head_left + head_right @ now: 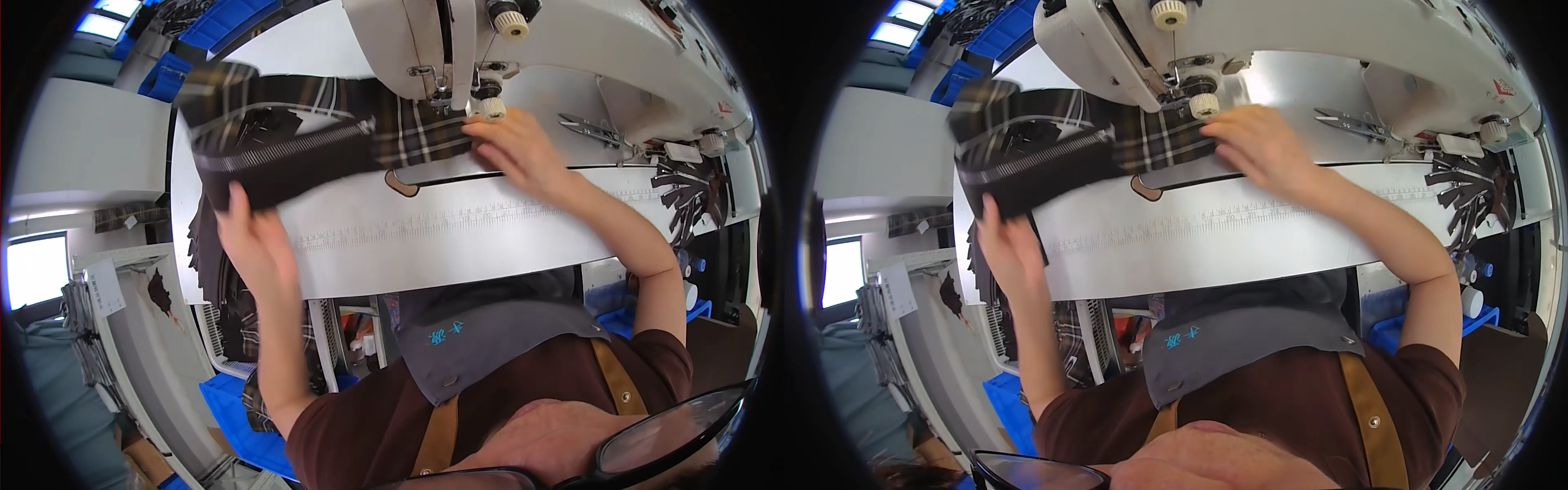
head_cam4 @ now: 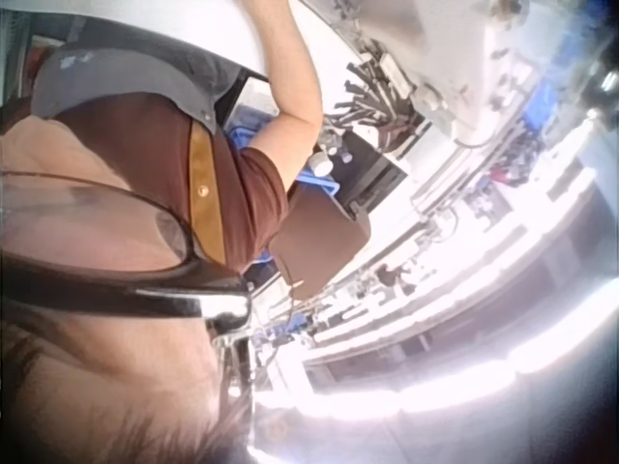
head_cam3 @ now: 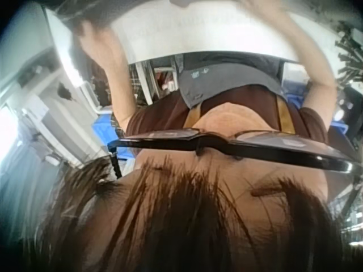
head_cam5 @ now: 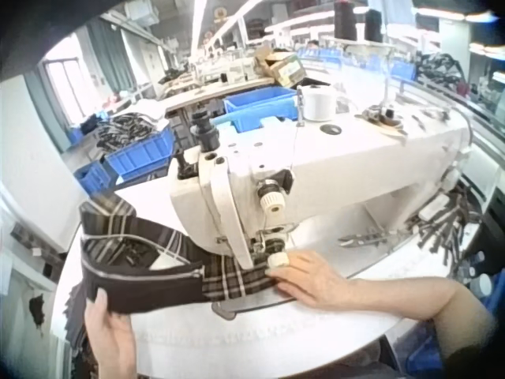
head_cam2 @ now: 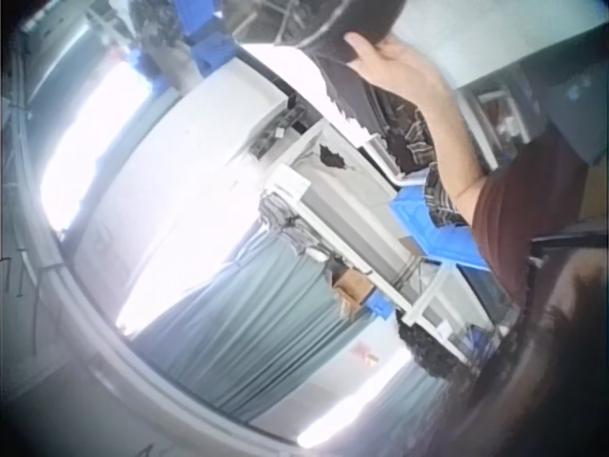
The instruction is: The person sews zippers onto plaid fabric pieces using a sewing machine. They repeatedly align the zipper with the fabric, guide it under the needle, and stitch along the edge. The person handles multiple fabric pieces and zippers, stacking completed items aside.
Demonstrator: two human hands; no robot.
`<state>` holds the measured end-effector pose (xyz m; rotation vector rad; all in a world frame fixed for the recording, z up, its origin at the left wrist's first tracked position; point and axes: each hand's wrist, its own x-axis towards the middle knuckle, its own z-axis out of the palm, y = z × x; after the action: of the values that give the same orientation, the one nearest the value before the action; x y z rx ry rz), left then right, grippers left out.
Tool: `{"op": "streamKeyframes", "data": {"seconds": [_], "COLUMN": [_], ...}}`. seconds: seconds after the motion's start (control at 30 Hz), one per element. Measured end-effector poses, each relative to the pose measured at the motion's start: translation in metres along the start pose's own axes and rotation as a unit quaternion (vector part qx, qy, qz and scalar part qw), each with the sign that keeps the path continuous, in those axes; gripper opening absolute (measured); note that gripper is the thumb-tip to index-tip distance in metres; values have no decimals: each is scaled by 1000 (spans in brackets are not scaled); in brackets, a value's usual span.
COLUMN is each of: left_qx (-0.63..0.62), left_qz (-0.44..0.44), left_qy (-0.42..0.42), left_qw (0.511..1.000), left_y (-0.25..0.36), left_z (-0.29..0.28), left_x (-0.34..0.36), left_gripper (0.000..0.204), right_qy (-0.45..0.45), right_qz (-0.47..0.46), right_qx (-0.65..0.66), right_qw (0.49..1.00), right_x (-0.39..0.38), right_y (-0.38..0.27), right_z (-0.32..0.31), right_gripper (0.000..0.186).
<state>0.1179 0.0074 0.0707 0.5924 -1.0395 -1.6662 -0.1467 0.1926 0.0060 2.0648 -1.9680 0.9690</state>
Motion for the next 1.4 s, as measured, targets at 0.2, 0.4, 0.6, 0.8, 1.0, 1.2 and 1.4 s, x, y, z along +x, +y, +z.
{"op": "streamKeyframes", "data": {"seconds": [0.2,0.4,0.6,0.8,1.0,1.2,1.4], "left_qx": [-81,392,614,642,635,490,501], "left_qz": [-462,-33,229,300,257,234,350], "left_qy": [41,-472,-536,-448,-455,-447,-447], "left_qw": [882,789,533,545,569,711,654], "left_y": [-12,-3,-54,-92,-88,-76,-99], "left_z": [-44,-8,10,24,26,28,59], "left_x": [-166,-125,-98,-134,-136,-106,8], "left_gripper": [31,18,85,92,91,33,28], "right_qy": [-27,-19,-50,-90,-200,-118,-76], "right_qz": [23,38,-9,-246,-353,-207,-118], "right_qx": [-110,-178,-69,-93,-184,-102,-41], "right_qw": [993,983,996,961,895,966,989], "right_x": [-1,9,18,21,56,15,4], "right_y": [-7,38,43,-13,-18,-13,-16], "right_z": [14,4,2,1,-6,4,13], "right_gripper": [42,56,41,20,13,16,16]}}
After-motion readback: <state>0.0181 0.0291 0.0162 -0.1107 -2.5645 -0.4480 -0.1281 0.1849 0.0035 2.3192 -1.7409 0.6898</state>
